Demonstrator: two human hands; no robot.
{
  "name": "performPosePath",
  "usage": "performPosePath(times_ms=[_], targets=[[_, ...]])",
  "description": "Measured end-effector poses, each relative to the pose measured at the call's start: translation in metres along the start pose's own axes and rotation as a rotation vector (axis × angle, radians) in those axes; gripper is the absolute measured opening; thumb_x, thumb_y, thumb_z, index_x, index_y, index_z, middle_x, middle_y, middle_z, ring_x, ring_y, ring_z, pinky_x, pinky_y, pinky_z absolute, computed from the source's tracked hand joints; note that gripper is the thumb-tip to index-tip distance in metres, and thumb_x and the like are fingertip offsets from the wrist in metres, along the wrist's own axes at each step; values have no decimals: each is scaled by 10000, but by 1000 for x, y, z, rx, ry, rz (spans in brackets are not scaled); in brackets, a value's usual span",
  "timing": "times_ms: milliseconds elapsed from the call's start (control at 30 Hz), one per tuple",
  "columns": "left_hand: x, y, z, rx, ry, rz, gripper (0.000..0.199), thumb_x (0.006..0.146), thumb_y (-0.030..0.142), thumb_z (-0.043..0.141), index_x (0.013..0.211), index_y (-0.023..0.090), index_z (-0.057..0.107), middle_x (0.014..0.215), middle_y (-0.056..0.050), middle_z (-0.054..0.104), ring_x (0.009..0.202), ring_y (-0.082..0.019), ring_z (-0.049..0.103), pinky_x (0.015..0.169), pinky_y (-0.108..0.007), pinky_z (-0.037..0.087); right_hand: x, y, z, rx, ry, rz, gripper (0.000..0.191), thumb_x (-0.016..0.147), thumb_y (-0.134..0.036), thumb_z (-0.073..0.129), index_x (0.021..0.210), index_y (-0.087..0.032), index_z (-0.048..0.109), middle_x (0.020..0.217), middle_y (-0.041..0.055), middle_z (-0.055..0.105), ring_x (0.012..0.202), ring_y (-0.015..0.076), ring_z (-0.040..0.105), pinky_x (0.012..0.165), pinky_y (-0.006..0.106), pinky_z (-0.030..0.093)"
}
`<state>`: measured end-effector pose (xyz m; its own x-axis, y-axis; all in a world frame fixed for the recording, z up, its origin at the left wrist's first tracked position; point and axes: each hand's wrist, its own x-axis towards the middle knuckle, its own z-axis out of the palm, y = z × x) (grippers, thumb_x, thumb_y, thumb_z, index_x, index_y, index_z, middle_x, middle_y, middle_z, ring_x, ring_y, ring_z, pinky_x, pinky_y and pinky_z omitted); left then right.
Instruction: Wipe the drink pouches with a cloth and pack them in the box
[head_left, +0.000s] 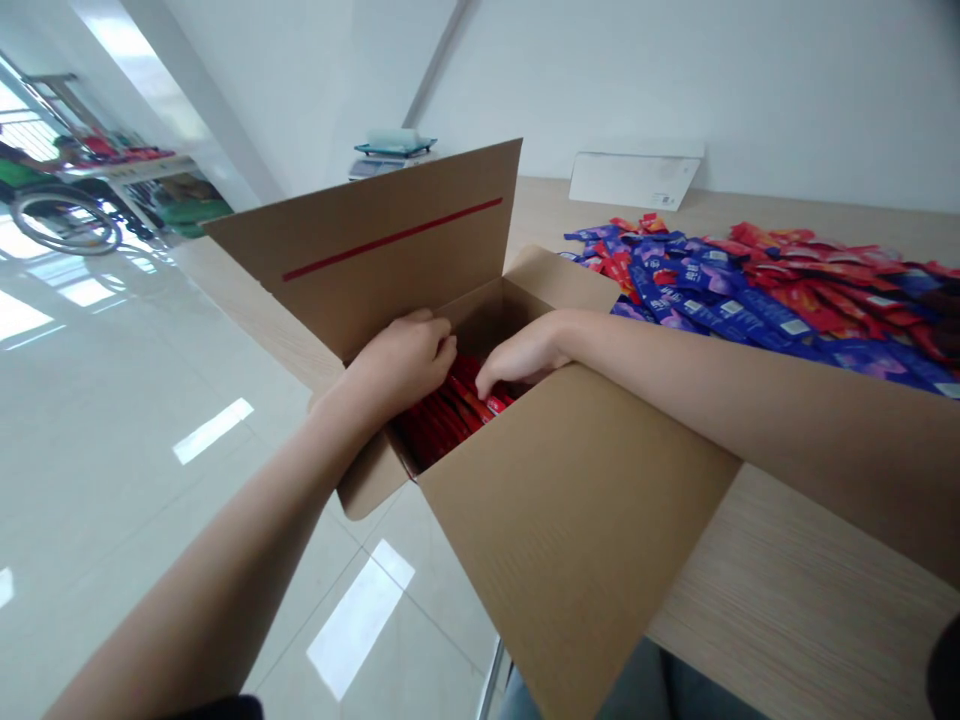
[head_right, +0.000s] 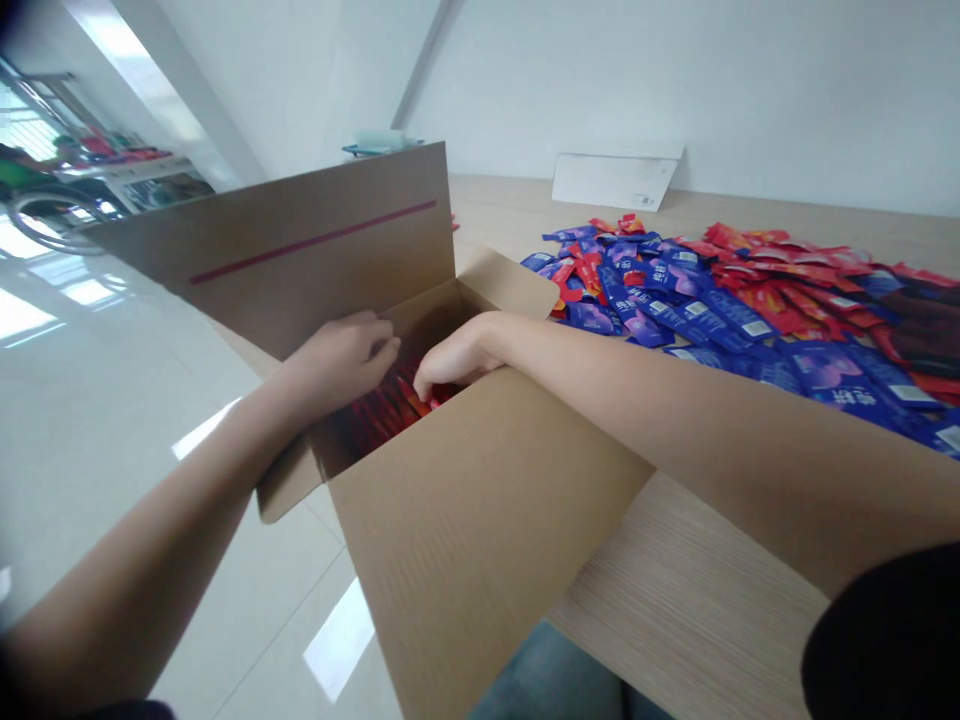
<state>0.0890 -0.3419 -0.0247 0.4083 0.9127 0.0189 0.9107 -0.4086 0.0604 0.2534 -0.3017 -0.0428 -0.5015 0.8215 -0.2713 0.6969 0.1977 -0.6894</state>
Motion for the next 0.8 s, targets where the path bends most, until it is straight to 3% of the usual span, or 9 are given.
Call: performPosePath(times_ms=[100, 200, 300, 433, 667, 800], targets=[[-22, -8, -4, -140, 132, 87, 406, 988, 391, 311, 745, 200, 574, 803, -62, 614, 739, -214, 568, 699, -343, 399, 2, -6, -5, -104, -342, 138, 242, 711, -263, 820, 876, -145, 688, 783, 48, 719, 720, 225, 705, 634, 329, 565], [-45, -16, 6, -411, 339, 53, 390, 1000, 384, 335, 756, 211, 586, 723, -14, 608, 687, -188, 564, 676, -325, 406, 5, -6, -6, -158, -530, 205, 280, 803, -342, 761, 963, -128, 676, 756, 44, 695, 681, 205, 684, 588, 297, 527], [-57, -20, 28, -642, 552, -16, 383, 960, 307, 384, 645, 214, 579, 664, -24, 612, 658, -188, 559, 658, -339, 399, 6, -1, -3, -167, -547, 180, 383, 809, -391, 759, 1061, -127, 645, 780, 47, 684, 702, 202, 668, 569, 277, 486], [-51, -20, 48, -906, 770, 30, 386, 905, 248, 403, 548, 226, 549, 584, -32, 556, 601, -188, 528, 615, -359, 383, 4, 7, 3, -102, -498, 84, 402, 754, -309, 800, 1089, -148, 644, 898, 39, 700, 817, 196, 668, 641, 262, 488], [-36, 4, 54, -899, 697, 110, 396, 919, 251, 361, 540, 229, 472, 541, -8, 492, 554, -174, 473, 634, -375, 370, -21, 41, 2, 88, -487, 116, 385, 710, -372, 826, 957, -134, 652, 853, 54, 713, 752, 178, 656, 657, 266, 507], [-18, 37, 46, -709, 521, 256, 351, 950, 297, 393, 688, 202, 606, 717, -26, 643, 698, -192, 562, 772, -396, 392, -44, 71, -17, 170, -452, 192, 411, 634, -440, 865, 799, -133, 646, 775, 33, 686, 704, 151, 631, 657, 255, 506]])
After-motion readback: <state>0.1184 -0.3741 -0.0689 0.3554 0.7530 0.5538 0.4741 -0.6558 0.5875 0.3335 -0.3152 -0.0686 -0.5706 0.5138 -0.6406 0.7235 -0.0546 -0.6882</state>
